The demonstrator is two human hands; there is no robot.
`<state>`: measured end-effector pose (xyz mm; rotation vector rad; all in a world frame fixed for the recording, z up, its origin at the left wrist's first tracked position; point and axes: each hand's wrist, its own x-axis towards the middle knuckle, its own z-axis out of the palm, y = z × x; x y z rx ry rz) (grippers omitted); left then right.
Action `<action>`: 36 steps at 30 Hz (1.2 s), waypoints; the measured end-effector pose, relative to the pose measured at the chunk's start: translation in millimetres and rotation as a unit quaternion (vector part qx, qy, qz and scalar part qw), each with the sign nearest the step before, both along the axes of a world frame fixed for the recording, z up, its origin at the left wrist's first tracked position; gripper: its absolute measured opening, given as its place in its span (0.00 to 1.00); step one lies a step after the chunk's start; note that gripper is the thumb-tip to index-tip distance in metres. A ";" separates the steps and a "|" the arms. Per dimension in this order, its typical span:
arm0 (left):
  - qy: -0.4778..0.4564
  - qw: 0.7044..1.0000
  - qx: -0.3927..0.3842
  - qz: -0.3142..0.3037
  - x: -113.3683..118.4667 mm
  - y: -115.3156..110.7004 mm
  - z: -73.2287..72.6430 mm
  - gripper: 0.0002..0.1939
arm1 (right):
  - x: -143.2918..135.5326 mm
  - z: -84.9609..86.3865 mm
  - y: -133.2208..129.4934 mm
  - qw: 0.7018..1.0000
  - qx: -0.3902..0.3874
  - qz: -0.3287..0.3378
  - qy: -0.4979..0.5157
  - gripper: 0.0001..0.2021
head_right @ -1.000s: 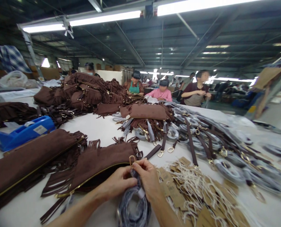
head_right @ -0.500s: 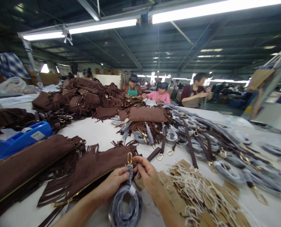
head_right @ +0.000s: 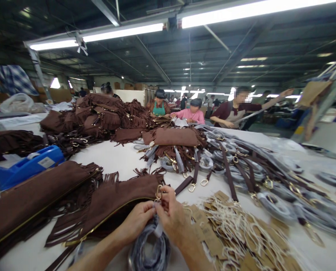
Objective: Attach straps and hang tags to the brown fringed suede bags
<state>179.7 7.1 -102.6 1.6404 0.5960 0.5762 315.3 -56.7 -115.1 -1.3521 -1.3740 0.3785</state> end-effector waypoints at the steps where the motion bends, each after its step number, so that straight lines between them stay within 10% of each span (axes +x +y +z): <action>1: -0.002 1.000 0.013 0.001 0.3 0.0 -1.3 0.13 | -2.6 1.6 -0.1 0.999 0.015 0.007 -0.044 0.11; 10: 0.045 0.994 0.088 -0.055 -15.2 10.7 2.2 0.08 | 8.9 7.0 2.6 0.991 0.070 -0.035 -0.109 0.11; 16: 0.101 0.950 0.292 -0.053 -29.5 17.7 21.3 0.09 | 10.9 25.8 -3.5 0.987 -0.049 -0.008 0.154 0.18; 24: -0.099 0.991 -0.081 0.041 -27.1 18.0 34.9 0.10 | -8.0 28.6 -7.4 0.958 -0.175 0.107 0.202 0.17; 36: -0.139 0.978 -0.118 0.096 -17.7 15.3 24.3 0.11 | -12.5 16.5 -6.7 0.995 -0.054 -0.006 -0.081 0.11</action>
